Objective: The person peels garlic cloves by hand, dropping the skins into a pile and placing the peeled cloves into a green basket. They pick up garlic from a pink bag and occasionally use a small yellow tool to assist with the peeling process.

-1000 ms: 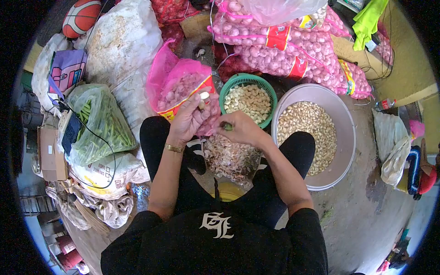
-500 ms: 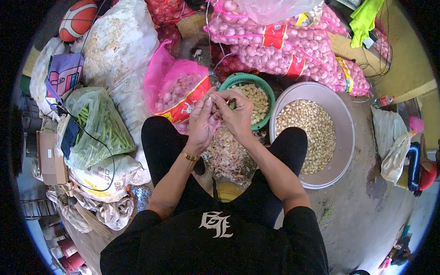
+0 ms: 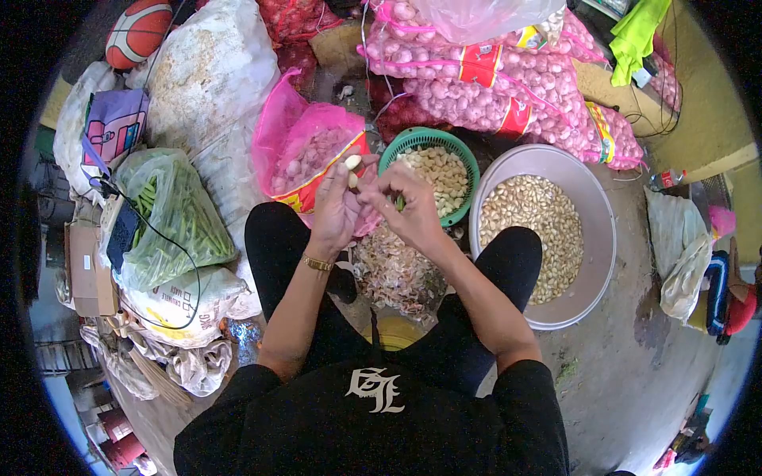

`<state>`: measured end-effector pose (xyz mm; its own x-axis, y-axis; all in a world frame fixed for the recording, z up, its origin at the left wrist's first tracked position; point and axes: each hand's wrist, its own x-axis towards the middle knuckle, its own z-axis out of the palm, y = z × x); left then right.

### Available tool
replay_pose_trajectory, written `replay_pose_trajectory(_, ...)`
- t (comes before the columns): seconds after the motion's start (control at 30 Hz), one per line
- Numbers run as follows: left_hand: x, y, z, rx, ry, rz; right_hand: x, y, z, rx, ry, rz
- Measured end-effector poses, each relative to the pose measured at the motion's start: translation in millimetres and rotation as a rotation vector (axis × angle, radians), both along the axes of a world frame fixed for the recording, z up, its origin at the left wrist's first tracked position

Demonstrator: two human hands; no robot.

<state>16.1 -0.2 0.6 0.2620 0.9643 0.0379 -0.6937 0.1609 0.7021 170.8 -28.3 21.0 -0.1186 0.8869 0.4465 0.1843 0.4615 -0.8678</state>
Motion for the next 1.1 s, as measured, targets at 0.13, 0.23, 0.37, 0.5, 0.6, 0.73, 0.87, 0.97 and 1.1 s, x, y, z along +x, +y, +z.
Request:
replay_pose_trajectory(0.13, -2, 1, -3, 0.058, 0.015, -0.015, 8, -9, -3, -0.105, -0.019, 0.092)
replay_pose_trajectory(0.23, 1, -3, -3, -0.045, -0.004, -0.025, 8, -8, 4, -0.118, 0.050, -0.035)
replay_pose_trajectory(0.37, 3, -6, -2, 0.032, 0.148, -0.024, 5, 2, 9, 0.027, 0.083, -0.174)
replay_pose_trajectory(0.5, 12, -12, -2, 0.104, 0.245, -0.024, 1, 6, -4, -0.108, 0.169, -0.085)
replay_pose_trajectory(0.6, 5, -10, -2, 0.185, 0.404, -0.030, -4, 9, -9, -0.372, 0.484, -0.014)
replay_pose_trajectory(0.73, 2, -8, -2, 0.217, 0.522, 0.006, -5, 9, -5, -0.475, 0.514, -0.038)
replay_pose_trajectory(0.87, 1, -8, -5, 0.227, 0.559, -0.039, -4, 16, -13, -0.278, 0.274, -0.100)
replay_pose_trajectory(0.97, 4, -9, -11, 0.168, 0.498, -0.071, -5, 15, -13, -0.160, 0.169, -0.167)
replay_pose_trajectory(1.1, 5, -10, -15, 0.164, 0.511, -0.080, -6, 15, -14, -0.141, 0.146, -0.204)
